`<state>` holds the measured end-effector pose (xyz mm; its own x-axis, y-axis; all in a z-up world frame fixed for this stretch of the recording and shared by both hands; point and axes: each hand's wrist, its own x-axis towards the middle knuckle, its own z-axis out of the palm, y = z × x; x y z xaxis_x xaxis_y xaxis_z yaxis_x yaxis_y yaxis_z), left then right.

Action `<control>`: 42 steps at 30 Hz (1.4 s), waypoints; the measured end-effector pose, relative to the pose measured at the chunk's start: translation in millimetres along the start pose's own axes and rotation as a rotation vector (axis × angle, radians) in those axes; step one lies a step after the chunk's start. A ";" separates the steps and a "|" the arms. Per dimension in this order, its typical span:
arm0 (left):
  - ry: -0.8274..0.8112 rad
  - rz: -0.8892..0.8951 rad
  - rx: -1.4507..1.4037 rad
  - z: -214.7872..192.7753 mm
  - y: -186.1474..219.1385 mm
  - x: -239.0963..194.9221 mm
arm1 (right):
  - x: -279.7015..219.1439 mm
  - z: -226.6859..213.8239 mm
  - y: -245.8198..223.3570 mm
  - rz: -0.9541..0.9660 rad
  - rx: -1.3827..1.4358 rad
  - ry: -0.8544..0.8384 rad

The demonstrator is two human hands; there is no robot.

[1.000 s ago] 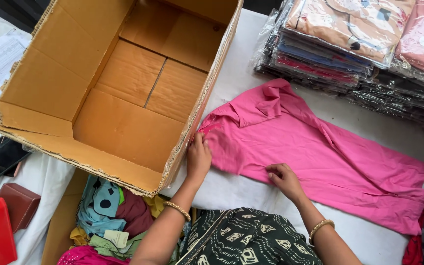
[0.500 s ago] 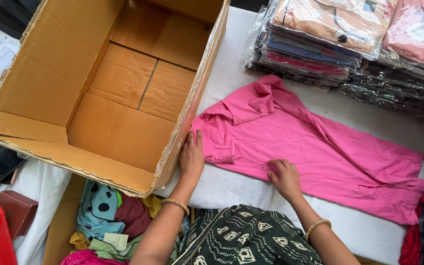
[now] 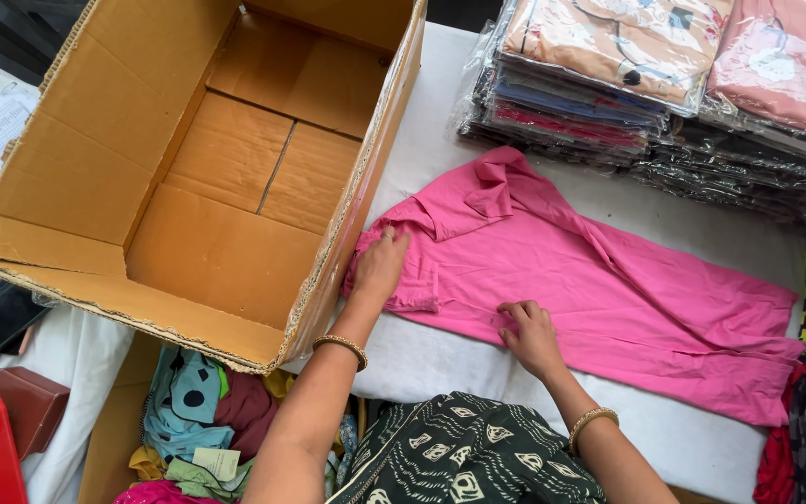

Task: The person folds a pink t-shirt and a maroon t-shirt on a white table. They smooth the fabric, fold the sleeves and sides, and then fold the shirts in half before placing them on a stack of other folded clothes.

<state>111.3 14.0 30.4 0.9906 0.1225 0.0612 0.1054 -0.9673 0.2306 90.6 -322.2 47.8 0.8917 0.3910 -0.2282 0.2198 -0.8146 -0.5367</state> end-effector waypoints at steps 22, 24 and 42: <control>0.054 -0.266 -0.063 -28.1 31.2 -97.7 | 3.5 -10.3 0.6 -0.017 -0.050 -0.102; 0.073 -0.316 -0.082 -27.3 28.4 -103.6 | 4.9 -11.2 0.2 -0.022 -0.046 -0.108; -0.152 -0.282 0.336 26.2 -9.3 -84.9 | -114.8 -45.6 214.7 0.032 -0.440 0.224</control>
<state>28.5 6.8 -2.4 0.9181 0.3814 -0.1078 0.3701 -0.9223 -0.1113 53.5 -561.5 -4.2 0.9533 0.3002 -0.0324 0.2940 -0.9473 -0.1276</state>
